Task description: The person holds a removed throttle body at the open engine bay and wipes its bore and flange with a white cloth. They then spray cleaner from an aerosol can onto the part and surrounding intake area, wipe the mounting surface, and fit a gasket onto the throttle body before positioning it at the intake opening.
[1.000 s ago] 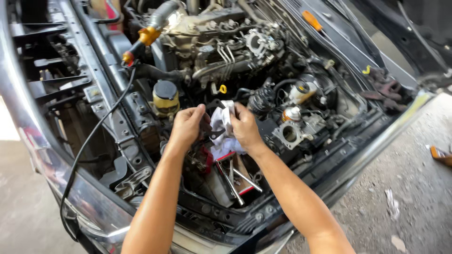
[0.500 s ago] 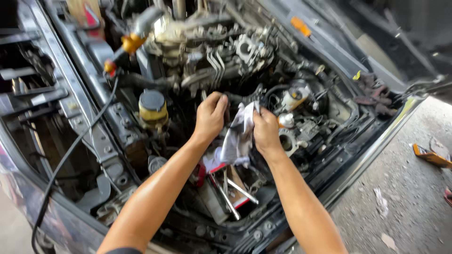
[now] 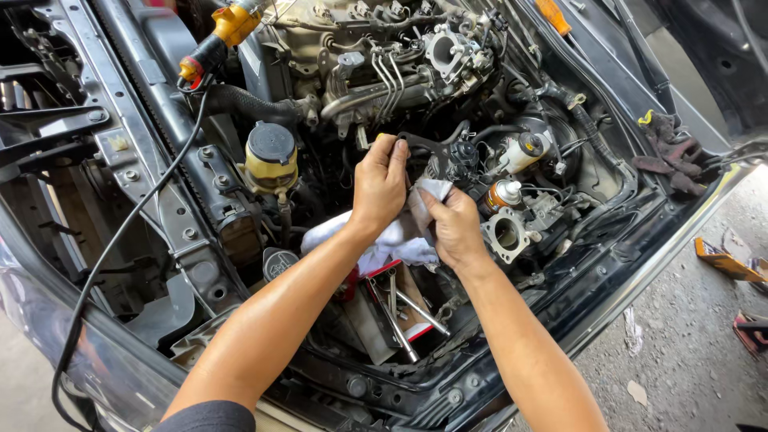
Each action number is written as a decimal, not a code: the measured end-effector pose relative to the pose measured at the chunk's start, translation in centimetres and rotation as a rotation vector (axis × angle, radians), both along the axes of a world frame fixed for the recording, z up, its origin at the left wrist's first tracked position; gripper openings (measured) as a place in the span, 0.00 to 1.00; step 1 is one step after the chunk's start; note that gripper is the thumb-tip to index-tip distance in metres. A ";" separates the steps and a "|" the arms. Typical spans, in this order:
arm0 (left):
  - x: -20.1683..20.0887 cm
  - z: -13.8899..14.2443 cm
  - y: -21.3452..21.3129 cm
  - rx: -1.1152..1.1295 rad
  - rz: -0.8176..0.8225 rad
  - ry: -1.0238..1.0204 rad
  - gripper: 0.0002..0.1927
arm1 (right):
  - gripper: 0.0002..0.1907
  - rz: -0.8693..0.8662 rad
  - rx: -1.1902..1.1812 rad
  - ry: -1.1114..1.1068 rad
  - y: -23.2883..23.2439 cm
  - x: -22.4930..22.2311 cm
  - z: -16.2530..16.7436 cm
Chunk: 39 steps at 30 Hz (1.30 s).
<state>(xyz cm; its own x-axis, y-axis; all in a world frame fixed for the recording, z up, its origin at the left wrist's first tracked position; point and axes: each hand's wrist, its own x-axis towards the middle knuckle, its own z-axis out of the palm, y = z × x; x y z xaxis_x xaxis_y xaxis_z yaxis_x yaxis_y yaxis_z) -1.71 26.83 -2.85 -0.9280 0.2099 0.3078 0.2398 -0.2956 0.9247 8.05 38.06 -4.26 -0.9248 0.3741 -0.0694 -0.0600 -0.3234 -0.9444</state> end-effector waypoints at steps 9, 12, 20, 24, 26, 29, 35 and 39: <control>-2.3 -1.4 -0.3 0.090 0.073 -0.067 0.12 | 0.24 0.124 1.166 -0.688 0.6 1.1 3.5; -3.8 -2.0 -0.5 0.163 -0.026 -0.340 0.12 | 0.27 0.517 1.355 -0.516 1.9 2.5 6.0; -4.6 -3.7 -0.1 0.091 -0.162 -0.362 0.14 | 0.36 -0.117 1.493 -1.072 15.1 -0.9 6.9; -4.3 -2.4 -0.8 0.051 -0.185 -0.484 0.14 | 0.39 -0.010 1.345 -1.109 16.3 -2.1 4.2; -4.2 -1.6 -1.1 0.077 -0.196 -0.545 0.14 | 0.41 0.020 1.370 -1.045 15.5 -2.4 3.6; -3.7 -0.9 -1.6 0.036 -0.176 -0.556 0.15 | 0.39 -0.016 1.269 -1.025 14.0 -2.8 3.7; -3.8 -0.8 -2.1 -0.124 -0.160 -0.494 0.14 | 0.33 -0.269 1.226 -1.140 13.7 -1.9 6.5; -4.1 -1.1 -2.2 -0.137 -0.217 -0.456 0.14 | 0.29 -0.415 1.198 -0.920 15.1 0.5 8.2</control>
<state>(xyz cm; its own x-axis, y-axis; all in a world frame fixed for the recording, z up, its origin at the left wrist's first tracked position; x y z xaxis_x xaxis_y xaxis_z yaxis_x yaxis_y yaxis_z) -5.78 24.63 -3.98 -0.8922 0.4220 -0.1610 -0.2492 -0.1627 0.9547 8.55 53.19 3.97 -0.5563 0.8308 -0.0178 0.7688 0.5064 -0.3905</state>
